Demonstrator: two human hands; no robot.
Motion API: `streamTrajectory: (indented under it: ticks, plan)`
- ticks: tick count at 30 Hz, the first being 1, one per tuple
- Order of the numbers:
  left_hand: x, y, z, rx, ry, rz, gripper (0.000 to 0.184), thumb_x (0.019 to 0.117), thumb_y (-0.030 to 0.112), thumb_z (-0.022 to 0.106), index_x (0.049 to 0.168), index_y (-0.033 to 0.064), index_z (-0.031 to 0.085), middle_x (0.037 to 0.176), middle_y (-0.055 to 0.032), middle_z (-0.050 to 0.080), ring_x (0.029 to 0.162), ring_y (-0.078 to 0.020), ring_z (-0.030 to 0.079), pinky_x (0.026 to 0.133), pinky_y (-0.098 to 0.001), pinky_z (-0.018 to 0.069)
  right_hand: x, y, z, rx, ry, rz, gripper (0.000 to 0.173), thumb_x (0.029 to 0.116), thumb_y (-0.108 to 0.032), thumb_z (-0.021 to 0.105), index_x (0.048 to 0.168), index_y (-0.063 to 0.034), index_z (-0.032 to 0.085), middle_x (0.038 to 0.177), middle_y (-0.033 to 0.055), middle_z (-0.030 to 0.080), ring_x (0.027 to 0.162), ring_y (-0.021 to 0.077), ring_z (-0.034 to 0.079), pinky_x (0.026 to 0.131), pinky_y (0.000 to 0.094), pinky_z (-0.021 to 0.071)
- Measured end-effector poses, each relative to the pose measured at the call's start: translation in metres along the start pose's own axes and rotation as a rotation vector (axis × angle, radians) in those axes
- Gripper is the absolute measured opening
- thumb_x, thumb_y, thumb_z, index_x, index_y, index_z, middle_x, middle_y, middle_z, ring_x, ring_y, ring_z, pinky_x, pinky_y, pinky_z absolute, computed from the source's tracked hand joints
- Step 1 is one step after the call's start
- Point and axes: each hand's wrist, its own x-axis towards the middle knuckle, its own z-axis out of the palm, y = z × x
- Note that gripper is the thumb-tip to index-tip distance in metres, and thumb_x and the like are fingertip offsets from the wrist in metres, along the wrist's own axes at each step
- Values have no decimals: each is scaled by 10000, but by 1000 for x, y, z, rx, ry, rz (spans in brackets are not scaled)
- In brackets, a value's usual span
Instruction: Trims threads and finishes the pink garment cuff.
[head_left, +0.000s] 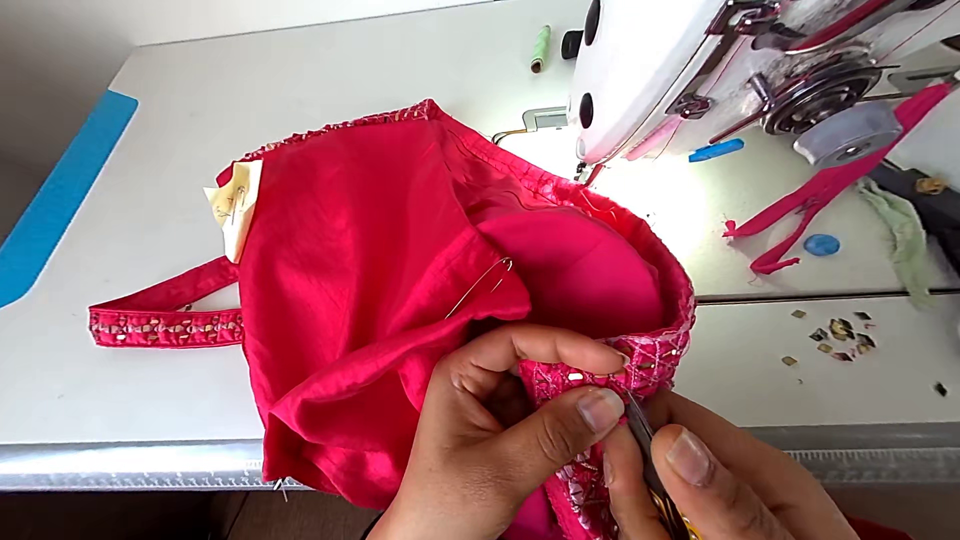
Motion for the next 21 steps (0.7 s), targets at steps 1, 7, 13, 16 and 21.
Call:
streamTrajectory:
  ticks: [1, 7, 13, 16, 21]
  plan:
    - [0, 0, 0, -7, 6, -5, 180, 973, 69, 671, 1145, 68, 726, 991, -21, 751, 879, -24, 705, 813, -196, 586, 0, 0, 1, -18, 4, -7, 341, 1133, -290, 345, 964, -104, 576, 675, -107, 512, 561, -85, 484, 474, 94, 400]
    - [-2, 1, -2, -54, 47, -40, 193, 978, 103, 673, 1161, 73, 727, 945, -22, 746, 839, -14, 698, 776, -186, 583, 0, 2, 2, 6, -38, -25, 361, 1131, -317, 345, 1001, -85, 590, 709, -99, 530, 589, -85, 494, 501, 91, 411]
    - [-1, 0, -2, -61, 52, -37, 195, 974, 101, 677, 1159, 67, 729, 955, -35, 743, 843, -26, 699, 778, -191, 584, -2, 2, -2, 78, -90, 22, 371, 1126, -362, 349, 1071, -88, 593, 707, -108, 498, 574, -78, 470, 483, 101, 391]
    - [-1, 0, -2, -62, 50, -35, 195, 974, 97, 677, 1159, 68, 730, 963, -37, 745, 849, -28, 701, 783, -194, 584, -2, 0, -2, 121, -93, 53, 346, 1127, -348, 353, 1074, -106, 595, 699, -121, 503, 565, -79, 471, 472, 101, 390]
    - [-1, 0, -2, -58, 33, -30, 194, 974, 95, 677, 1160, 65, 725, 951, -36, 744, 832, -23, 698, 773, -190, 585, -2, -2, -3, 156, -98, 80, 321, 1130, -318, 349, 1068, -115, 590, 697, -129, 496, 558, -78, 462, 464, 103, 380]
